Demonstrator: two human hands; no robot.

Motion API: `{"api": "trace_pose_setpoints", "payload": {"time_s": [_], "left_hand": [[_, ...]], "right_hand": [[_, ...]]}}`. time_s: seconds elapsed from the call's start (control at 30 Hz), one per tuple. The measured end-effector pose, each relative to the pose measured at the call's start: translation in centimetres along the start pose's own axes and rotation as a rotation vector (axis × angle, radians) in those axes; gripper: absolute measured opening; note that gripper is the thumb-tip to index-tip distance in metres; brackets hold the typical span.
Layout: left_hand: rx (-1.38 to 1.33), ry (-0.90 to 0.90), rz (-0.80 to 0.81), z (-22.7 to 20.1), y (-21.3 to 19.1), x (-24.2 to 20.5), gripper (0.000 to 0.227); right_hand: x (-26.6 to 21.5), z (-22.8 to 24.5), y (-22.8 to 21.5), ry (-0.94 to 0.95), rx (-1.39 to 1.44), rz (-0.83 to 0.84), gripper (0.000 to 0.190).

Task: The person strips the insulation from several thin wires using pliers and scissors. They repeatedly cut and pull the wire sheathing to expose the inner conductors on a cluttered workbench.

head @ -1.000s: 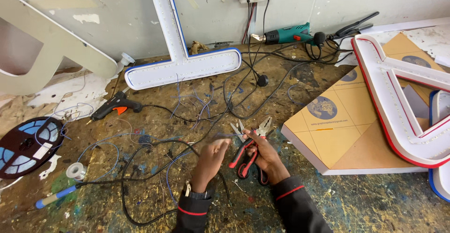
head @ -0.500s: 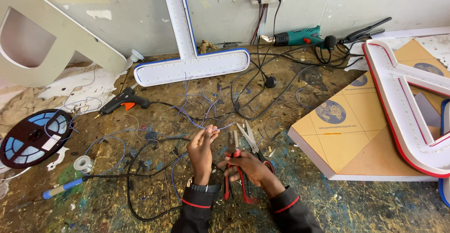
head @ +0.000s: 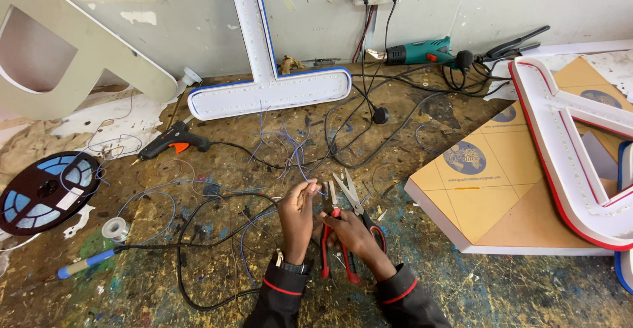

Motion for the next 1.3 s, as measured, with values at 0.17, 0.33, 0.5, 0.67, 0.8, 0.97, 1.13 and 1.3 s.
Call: {"api": "trace_pose_setpoints", "payload": {"time_s": [0.17, 0.33, 0.5, 0.67, 0.8, 0.97, 1.13, 1.3], "left_hand": [[-0.013, -0.018, 0.042, -0.1, 0.5, -0.3, 0.026], [0.002, -0.017, 0.039, -0.3, 0.5, -0.3, 0.025], [0.037, -0.004, 0.056, -0.6, 0.7, 0.0, 0.027], [-0.204, -0.002, 0.047, 0.5, 2.1, -0.9, 0.037], [-0.443, 0.071, 0.056, -0.8, 3.1, -2.1, 0.033], [-0.779, 0.083, -0.082, 0.5, 2.7, -1.6, 0.031], [-0.933, 0.103, -0.160, -1.2, 2.4, -2.2, 0.026], [-0.846, 0.060, -0.168, -0.4, 2.9, -2.4, 0.028]], "right_hand": [[0.4, -0.3, -0.5, -0.025, -0.082, -0.046, 0.039], [-0.5, 1.3, -0.4, -0.059, -0.101, -0.052, 0.039], [0.2, 1.0, -0.9, -0.116, -0.237, -0.053, 0.051], [-1.5, 3.4, 0.1, -0.143, -0.240, -0.049, 0.048], [2.2, -0.4, -1.8, -0.266, -0.484, -0.128, 0.048], [0.1, 3.0, -2.2, -0.271, -0.700, -0.193, 0.051], [-1.6, 7.1, -1.7, -0.373, -0.808, -0.112, 0.043], [-1.9, 7.8, -1.6, -0.420, -0.795, -0.096, 0.038]]}}
Point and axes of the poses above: each hand's wrist, its own x-axis towards the middle knuckle, its own y-axis out of the palm, z = x × y, the point moved 9 cm from there along x, towards the middle knuckle, and after that the axes turned 8 degrees about -y, right-handed, at the moved point
